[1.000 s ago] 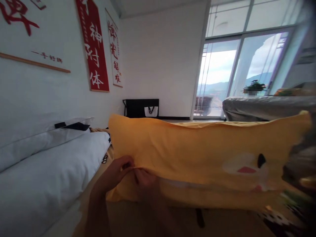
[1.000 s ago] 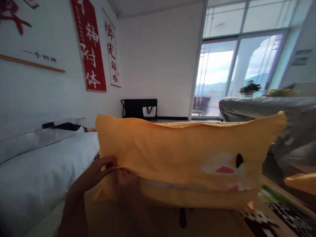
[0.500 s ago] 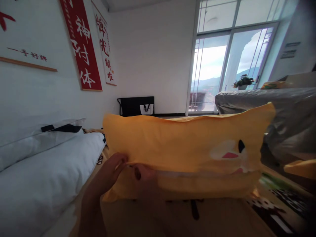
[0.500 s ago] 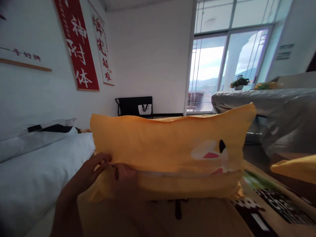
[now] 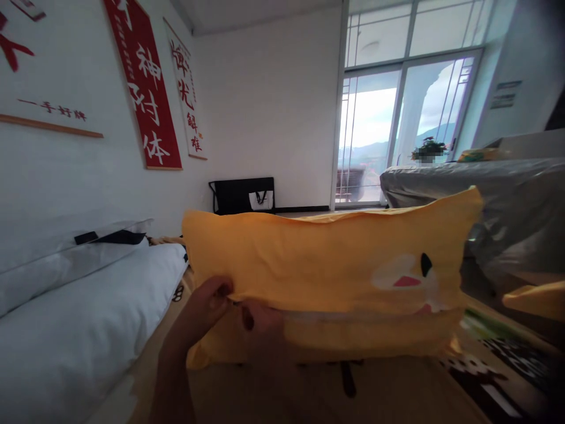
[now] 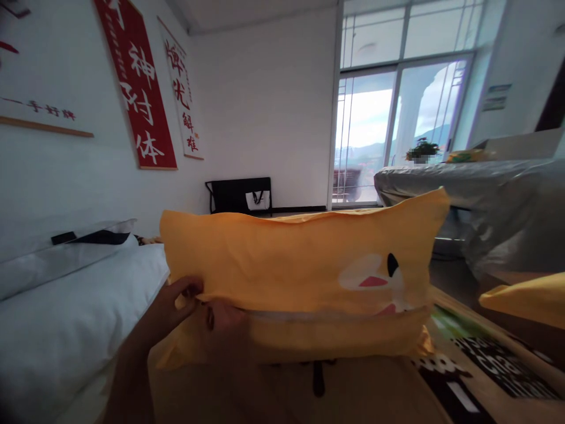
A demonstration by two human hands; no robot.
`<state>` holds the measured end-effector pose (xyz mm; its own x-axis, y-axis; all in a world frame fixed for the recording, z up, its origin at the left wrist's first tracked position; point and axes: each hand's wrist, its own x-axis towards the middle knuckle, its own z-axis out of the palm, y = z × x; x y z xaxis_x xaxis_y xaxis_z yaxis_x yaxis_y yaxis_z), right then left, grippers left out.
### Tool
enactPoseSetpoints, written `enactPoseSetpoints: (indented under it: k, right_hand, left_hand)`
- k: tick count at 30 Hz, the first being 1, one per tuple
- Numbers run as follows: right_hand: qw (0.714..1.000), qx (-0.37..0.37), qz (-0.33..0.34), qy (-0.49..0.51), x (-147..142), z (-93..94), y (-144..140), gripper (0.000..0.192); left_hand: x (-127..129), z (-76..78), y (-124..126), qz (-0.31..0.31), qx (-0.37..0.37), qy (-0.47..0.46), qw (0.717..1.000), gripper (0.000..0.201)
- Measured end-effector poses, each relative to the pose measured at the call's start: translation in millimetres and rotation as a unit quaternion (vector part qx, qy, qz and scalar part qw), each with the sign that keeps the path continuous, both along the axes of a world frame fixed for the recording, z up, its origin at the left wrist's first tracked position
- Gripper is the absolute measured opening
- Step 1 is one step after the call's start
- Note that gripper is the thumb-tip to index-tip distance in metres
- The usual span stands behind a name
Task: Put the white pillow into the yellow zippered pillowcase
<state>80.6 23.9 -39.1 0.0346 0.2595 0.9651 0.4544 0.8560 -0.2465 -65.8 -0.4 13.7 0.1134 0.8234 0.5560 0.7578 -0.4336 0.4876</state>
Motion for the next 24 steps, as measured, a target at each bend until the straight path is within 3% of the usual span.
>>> enactPoseSetpoints:
  k: [4,7,16,24]
  right_hand:
    - [1.0,0.014,-0.008,-0.004,1.3,2.7,2.8,0.026]
    - [0.999,0.034,-0.018,-0.017,3.7,3.7,5.0,0.025]
    - [0.997,-0.004,-0.07,-0.024,9.5,2.7,6.9,0.029]
    - [0.998,-0.001,-0.055,-0.029,5.9,-2.2,9.4,0.025]
  left_hand:
    - [1.5,1.6,0.7,-0.039,0.014,-0.009,0.999,0.011]
    - [3.3,-1.8,8.2,-0.035,0.042,-0.004,0.999,0.018]
    - [34.9,-34.9,44.7,0.084,0.244,-0.069,0.964,0.027]
    - [33.6,-39.1,42.4,0.099,0.245,-0.036,0.964,0.028]
